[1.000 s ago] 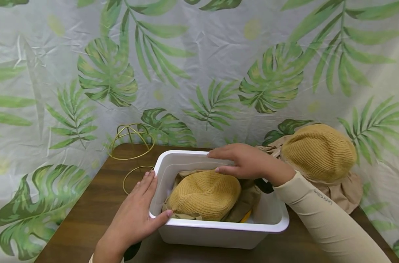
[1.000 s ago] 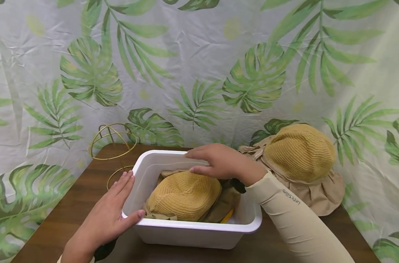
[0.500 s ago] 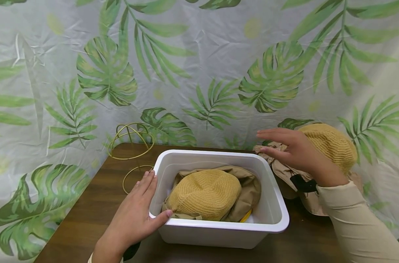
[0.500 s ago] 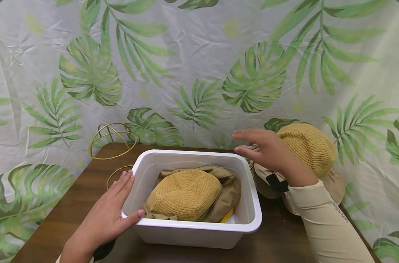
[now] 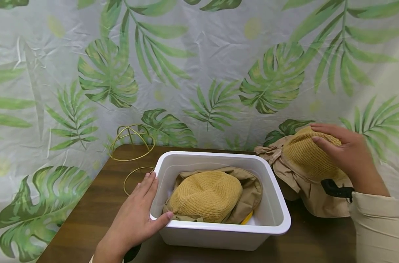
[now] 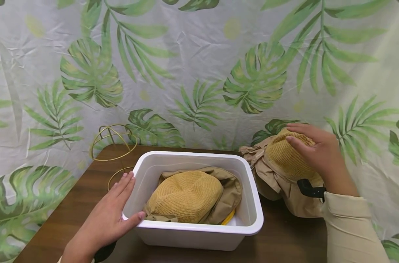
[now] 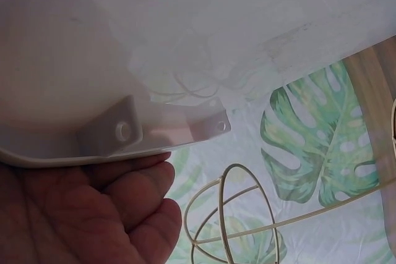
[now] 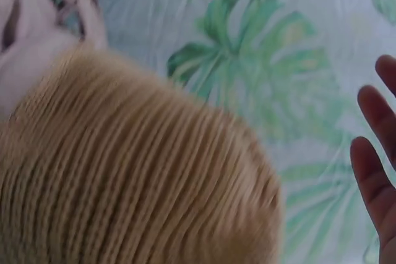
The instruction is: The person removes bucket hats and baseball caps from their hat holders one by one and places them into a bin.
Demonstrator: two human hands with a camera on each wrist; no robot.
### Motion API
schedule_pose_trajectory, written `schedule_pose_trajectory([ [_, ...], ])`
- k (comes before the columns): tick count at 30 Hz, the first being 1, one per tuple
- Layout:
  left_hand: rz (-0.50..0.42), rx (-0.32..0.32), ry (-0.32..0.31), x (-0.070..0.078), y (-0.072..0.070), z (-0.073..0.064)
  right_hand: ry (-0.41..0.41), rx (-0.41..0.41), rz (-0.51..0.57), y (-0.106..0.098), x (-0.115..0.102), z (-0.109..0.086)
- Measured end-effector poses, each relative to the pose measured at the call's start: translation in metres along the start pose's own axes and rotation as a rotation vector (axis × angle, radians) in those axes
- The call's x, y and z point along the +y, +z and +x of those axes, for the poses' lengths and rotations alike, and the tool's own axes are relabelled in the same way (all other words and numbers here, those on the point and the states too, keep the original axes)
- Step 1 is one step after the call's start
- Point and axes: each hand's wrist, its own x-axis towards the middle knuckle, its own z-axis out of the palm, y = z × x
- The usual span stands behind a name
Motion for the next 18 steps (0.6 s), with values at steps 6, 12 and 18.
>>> schedule_pose_trajectory([
  [6,0.010,0.005,0.008,0.000,0.000,0.000,0.203,0.033,-0.051,-0.011,0.020,-0.010],
  [12,0.009,0.009,0.014,-0.001,0.001,-0.001,0.319,0.032,-0.119,-0.015,0.034,-0.014],
  [18,0.010,0.005,0.009,-0.001,0.002,-0.001,0.399,0.041,-0.120,-0.021,0.053,-0.020],
])
